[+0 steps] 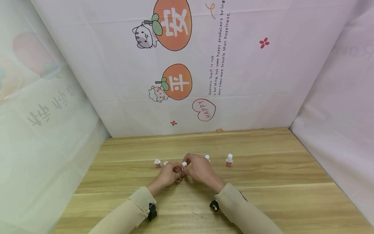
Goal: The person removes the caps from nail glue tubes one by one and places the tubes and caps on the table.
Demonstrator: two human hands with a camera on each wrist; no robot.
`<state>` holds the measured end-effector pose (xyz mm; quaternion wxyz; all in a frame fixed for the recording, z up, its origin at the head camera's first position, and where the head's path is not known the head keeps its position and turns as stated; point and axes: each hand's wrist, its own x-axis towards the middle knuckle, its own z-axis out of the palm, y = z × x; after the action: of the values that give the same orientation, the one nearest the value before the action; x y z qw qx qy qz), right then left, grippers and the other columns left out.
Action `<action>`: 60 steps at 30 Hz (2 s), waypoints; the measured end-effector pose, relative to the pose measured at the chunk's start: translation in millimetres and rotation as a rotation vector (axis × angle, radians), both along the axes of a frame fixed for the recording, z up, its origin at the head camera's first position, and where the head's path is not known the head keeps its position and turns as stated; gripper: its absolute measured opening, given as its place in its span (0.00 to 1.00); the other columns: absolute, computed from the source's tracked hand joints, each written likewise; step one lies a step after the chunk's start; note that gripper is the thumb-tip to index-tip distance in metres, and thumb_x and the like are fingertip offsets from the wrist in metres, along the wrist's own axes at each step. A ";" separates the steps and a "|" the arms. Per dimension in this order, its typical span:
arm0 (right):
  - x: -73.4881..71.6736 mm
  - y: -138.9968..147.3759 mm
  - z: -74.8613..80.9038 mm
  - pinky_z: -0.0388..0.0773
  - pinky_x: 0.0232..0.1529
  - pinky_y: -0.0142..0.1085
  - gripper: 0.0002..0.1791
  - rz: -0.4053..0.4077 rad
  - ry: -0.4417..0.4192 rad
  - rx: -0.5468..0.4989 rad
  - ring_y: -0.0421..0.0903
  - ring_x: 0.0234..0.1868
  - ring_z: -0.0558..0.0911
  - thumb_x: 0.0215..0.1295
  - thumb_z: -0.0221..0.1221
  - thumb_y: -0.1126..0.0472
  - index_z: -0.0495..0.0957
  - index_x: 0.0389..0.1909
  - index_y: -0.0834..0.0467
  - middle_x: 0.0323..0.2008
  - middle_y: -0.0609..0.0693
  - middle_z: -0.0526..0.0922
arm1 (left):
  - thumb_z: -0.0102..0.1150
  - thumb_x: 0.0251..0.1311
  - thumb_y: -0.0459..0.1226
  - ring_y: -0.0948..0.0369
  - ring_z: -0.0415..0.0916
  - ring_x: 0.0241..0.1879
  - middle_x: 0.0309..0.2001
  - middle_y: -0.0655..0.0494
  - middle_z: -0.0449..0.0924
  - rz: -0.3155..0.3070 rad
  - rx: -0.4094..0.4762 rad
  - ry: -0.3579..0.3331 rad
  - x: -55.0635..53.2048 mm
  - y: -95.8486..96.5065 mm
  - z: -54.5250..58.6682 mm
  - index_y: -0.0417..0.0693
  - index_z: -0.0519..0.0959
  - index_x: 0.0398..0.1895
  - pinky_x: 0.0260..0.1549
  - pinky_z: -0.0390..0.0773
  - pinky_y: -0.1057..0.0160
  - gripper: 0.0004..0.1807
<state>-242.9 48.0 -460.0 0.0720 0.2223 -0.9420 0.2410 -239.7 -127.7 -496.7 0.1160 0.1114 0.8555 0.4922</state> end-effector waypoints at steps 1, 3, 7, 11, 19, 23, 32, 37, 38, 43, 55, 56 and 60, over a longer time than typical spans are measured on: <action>0.0 0.1 -0.2 0.80 0.34 0.35 0.10 -0.002 -0.002 -0.004 0.42 0.34 0.83 0.60 0.69 0.52 0.81 0.39 0.48 0.34 0.44 0.87 | 0.56 0.64 0.23 0.62 0.82 0.28 0.35 0.43 0.87 0.000 0.001 -0.003 0.1 0.0 0.1 0.36 0.82 0.46 0.27 0.86 0.66 0.10; -0.1 0.3 -0.5 0.79 0.33 0.34 0.10 -0.007 -0.004 -0.018 0.41 0.32 0.82 0.59 0.69 0.52 0.81 0.38 0.48 0.34 0.44 0.87 | 0.56 0.64 0.23 0.61 0.82 0.28 0.34 0.43 0.87 -0.002 0.004 -0.006 0.2 0.0 0.5 0.36 0.82 0.45 0.27 0.86 0.65 0.10; -0.4 0.5 -0.7 0.78 0.33 0.34 0.09 -0.009 0.001 -0.025 0.41 0.32 0.82 0.59 0.69 0.53 0.81 0.37 0.48 0.33 0.44 0.87 | 0.56 0.65 0.24 0.59 0.83 0.28 0.33 0.43 0.87 -0.002 0.002 -0.004 0.0 0.0 0.3 0.37 0.82 0.45 0.27 0.86 0.64 0.09; 0.0 0.3 -0.1 0.80 0.34 0.34 0.10 -0.001 0.014 -0.009 0.42 0.34 0.84 0.59 0.69 0.53 0.81 0.39 0.48 0.34 0.43 0.87 | 0.56 0.64 0.23 0.60 0.83 0.27 0.33 0.43 0.87 -0.005 0.003 0.002 0.0 -0.5 -0.1 0.36 0.82 0.46 0.26 0.86 0.65 0.10; 0.6 0.2 1.3 0.78 0.32 0.33 0.09 -0.016 -0.019 -0.026 0.41 0.32 0.82 0.60 0.68 0.52 0.81 0.39 0.49 0.34 0.44 0.86 | 0.55 0.63 0.22 0.61 0.82 0.27 0.33 0.43 0.86 0.001 0.009 0.002 -0.4 -0.8 -0.8 0.35 0.81 0.46 0.27 0.86 0.65 0.11; 1.2 -0.3 2.3 0.79 0.33 0.34 0.09 -0.007 -0.005 -0.010 0.41 0.33 0.82 0.60 0.68 0.53 0.82 0.39 0.50 0.34 0.43 0.86 | 0.56 0.62 0.21 0.60 0.82 0.27 0.33 0.41 0.86 -0.006 0.017 0.015 -0.6 -0.7 -0.6 0.34 0.81 0.46 0.27 0.87 0.64 0.11; 2.1 -0.6 3.8 0.78 0.31 0.33 0.09 -0.014 -0.013 -0.017 0.40 0.31 0.81 0.60 0.69 0.52 0.81 0.38 0.49 0.33 0.44 0.85 | 0.55 0.63 0.22 0.60 0.82 0.27 0.34 0.41 0.87 -0.005 0.006 0.016 -0.8 -1.2 -0.4 0.35 0.81 0.47 0.27 0.87 0.63 0.12; 2.0 -0.5 3.5 0.78 0.31 0.33 0.09 -0.008 -0.003 -0.010 0.40 0.32 0.81 0.59 0.69 0.52 0.81 0.38 0.49 0.34 0.43 0.85 | 0.56 0.63 0.22 0.61 0.82 0.27 0.33 0.42 0.86 -0.007 0.003 0.011 -0.2 -1.2 0.3 0.35 0.81 0.46 0.27 0.86 0.65 0.11; 2.0 -0.4 3.4 0.78 0.31 0.33 0.09 -0.012 -0.006 -0.013 0.40 0.31 0.81 0.59 0.69 0.52 0.81 0.37 0.49 0.33 0.44 0.85 | 0.56 0.63 0.22 0.62 0.82 0.27 0.34 0.42 0.86 -0.008 0.004 0.007 0.1 -1.2 0.5 0.36 0.81 0.46 0.27 0.86 0.65 0.11; 1.8 -0.6 3.5 0.78 0.32 0.33 0.09 -0.012 -0.007 -0.015 0.41 0.33 0.82 0.59 0.69 0.53 0.81 0.37 0.49 0.34 0.44 0.86 | 0.55 0.64 0.23 0.61 0.82 0.27 0.34 0.42 0.87 -0.011 0.003 0.000 0.2 -1.7 0.6 0.37 0.82 0.47 0.27 0.86 0.66 0.11; 1.2 -0.6 3.0 0.77 0.31 0.33 0.09 -0.013 -0.007 -0.039 0.41 0.30 0.81 0.59 0.69 0.53 0.82 0.37 0.50 0.33 0.45 0.85 | 0.55 0.64 0.22 0.60 0.82 0.28 0.34 0.41 0.86 -0.011 0.009 0.005 -0.9 -1.3 0.8 0.35 0.81 0.46 0.27 0.87 0.63 0.11; 1.3 -0.6 3.0 0.77 0.31 0.33 0.08 -0.011 -0.007 -0.037 0.41 0.31 0.81 0.59 0.69 0.54 0.82 0.36 0.50 0.33 0.44 0.86 | 0.55 0.64 0.22 0.60 0.82 0.28 0.34 0.41 0.86 -0.012 0.010 0.005 -0.9 -1.2 0.9 0.35 0.81 0.47 0.27 0.87 0.63 0.11; 2.3 -0.9 3.2 0.78 0.32 0.33 0.08 -0.001 -0.008 -0.028 0.41 0.32 0.82 0.59 0.69 0.54 0.81 0.37 0.49 0.34 0.44 0.86 | 0.55 0.63 0.21 0.60 0.82 0.28 0.33 0.40 0.86 -0.011 0.012 0.005 -0.4 -0.9 1.6 0.34 0.81 0.46 0.27 0.87 0.63 0.11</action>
<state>-240.6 47.1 -456.8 0.0716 0.2199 -0.9389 0.2549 -240.1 -128.6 -495.2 0.1160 0.1179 0.8521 0.4965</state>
